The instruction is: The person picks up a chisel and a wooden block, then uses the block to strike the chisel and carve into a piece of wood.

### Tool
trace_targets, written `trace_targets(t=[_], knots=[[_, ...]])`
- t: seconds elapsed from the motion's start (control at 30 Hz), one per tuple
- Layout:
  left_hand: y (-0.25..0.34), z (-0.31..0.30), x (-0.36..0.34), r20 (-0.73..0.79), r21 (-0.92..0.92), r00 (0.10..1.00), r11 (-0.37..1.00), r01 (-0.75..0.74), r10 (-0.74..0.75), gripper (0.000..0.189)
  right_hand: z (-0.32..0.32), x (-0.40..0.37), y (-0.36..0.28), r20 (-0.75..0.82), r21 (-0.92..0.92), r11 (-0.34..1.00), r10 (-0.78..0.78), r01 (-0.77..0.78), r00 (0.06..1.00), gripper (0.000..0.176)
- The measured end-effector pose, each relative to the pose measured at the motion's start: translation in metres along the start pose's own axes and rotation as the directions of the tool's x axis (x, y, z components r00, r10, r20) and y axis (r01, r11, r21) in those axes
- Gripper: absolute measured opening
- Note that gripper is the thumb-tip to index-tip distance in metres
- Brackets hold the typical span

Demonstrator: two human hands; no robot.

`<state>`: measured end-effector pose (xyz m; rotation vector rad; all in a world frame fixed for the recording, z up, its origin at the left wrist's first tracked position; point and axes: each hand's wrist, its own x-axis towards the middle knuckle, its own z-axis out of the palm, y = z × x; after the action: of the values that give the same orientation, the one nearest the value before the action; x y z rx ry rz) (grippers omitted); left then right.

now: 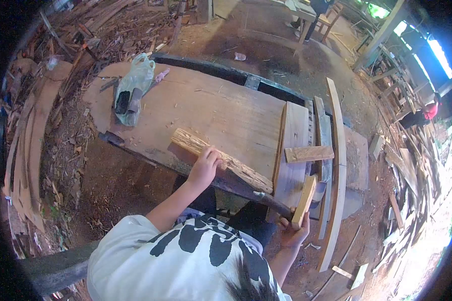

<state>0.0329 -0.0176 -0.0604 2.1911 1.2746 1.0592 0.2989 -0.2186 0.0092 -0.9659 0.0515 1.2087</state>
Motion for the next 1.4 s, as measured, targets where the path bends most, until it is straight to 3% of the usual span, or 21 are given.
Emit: trace_targets(t=[0.07, 0.23, 0.37, 0.47, 0.67, 0.77, 0.83, 0.9, 1.0, 1.03, 1.1, 1.2, 1.27, 1.3, 1.4], knots=[[0.0, 0.002, -0.001, -0.006, -0.013, 1.0, 1.0, 0.004, -0.004, 0.015, -0.01, 0.002, -0.001, 0.065, -0.031, 0.999, 0.021, -0.019, 0.998, 0.039], [0.003, 0.001, 0.0, 0.062, 0.09, 0.997, 0.995, 0.03, -0.036, 0.013, -0.012, 0.004, 0.002, 0.033, -0.026, 1.0, 0.018, -0.018, 0.999, 0.041], [-0.001, 0.001, -0.001, 0.088, 0.007, 0.994, 0.998, 0.057, -0.058, 0.015, -0.009, 0.002, 0.001, 0.002, -0.035, 0.999, 0.012, -0.011, 1.0, 0.042], [0.001, -0.002, 0.0, -0.018, 0.008, 1.0, 1.0, -0.016, 0.016, 0.018, 0.0, -0.001, 0.003, -0.065, -0.083, 0.996, -0.036, 0.03, 0.997, 0.042], [-0.002, -0.005, -0.001, 0.078, -0.047, 0.997, 0.998, 0.031, -0.028, 0.027, -0.005, 0.001, 0.0, 0.104, -0.014, 1.0, 0.009, -0.008, 0.994, 0.043], [0.023, -0.007, 0.001, 0.132, 0.002, 0.99, 0.999, 0.046, -0.046, 0.039, -0.006, 0.004, -0.001, 0.05, -0.011, 1.0, 0.021, -0.021, 0.999, 0.043], [0.063, -0.018, 0.012, 0.206, -0.036, 0.942, 0.964, -0.263, 0.265, 0.054, 0.0, 0.001, -0.004, 0.097, 0.004, 1.0, 0.02, -0.02, 0.995, 0.043], [0.086, -0.003, 0.013, 0.301, -0.154, 0.876, 0.926, -0.346, 0.378, 0.066, 0.006, -0.003, -0.007, 0.144, 0.019, 1.0, 0.016, -0.019, 0.989, 0.043], [0.108, 0.029, 0.012, 0.347, -0.264, 0.807, 0.876, -0.404, 0.477, 0.055, 0.015, -0.009, -0.011, 0.136, 0.002, 1.0, -0.019, 0.019, 0.991, 0.042], [0.112, 0.037, 0.015, 0.349, -0.27, 0.803, 0.872, -0.408, 0.483, 0.055, 0.021, -0.013, -0.012, 0.16, 0.018, 0.999, -0.046, 0.044, 0.986, 0.042], [0.12, 0.05, 0.021, 0.611, -0.295, 0.659, 0.898, -0.325, 0.439, 0.044, 0.019, -0.015, -0.013, 0.179, 0.035, 0.996, -0.084, 0.079, 0.98, 0.043], [0.122, 0.057, 0.018, 0.537, -0.287, 0.718, 0.896, -0.338, 0.443, 0.04, 0.008, -0.015, -0.013, 0.162, -0.044, 0.989, -0.132, 0.141, 0.978, 0.049], [0.119, 0.065, 0.014, 0.515, -0.274, 0.725, 0.889, -0.366, 0.457, 0.04, 0.013, -0.018, -0.014, 0.074, -0.071, 0.996, -0.049, 0.055, 0.996, 0.055], [0.118, 0.068, 0.012, 0.497, -0.253, 0.734, 0.886, -0.389, 0.464, 0.04, 0.014, -0.017, -0.011, 0.178, -0.04, 0.996, -0.066, 0.075, 0.982, 0.058], [0.115, 0.073, 0.01, 0.479, -0.255, 0.73, 0.873, -0.416, 0.488, 0.04, 0.024, -0.023, -0.01, 0.146, -0.151, 0.975, -0.143, 0.165, 0.979, 0.059]])
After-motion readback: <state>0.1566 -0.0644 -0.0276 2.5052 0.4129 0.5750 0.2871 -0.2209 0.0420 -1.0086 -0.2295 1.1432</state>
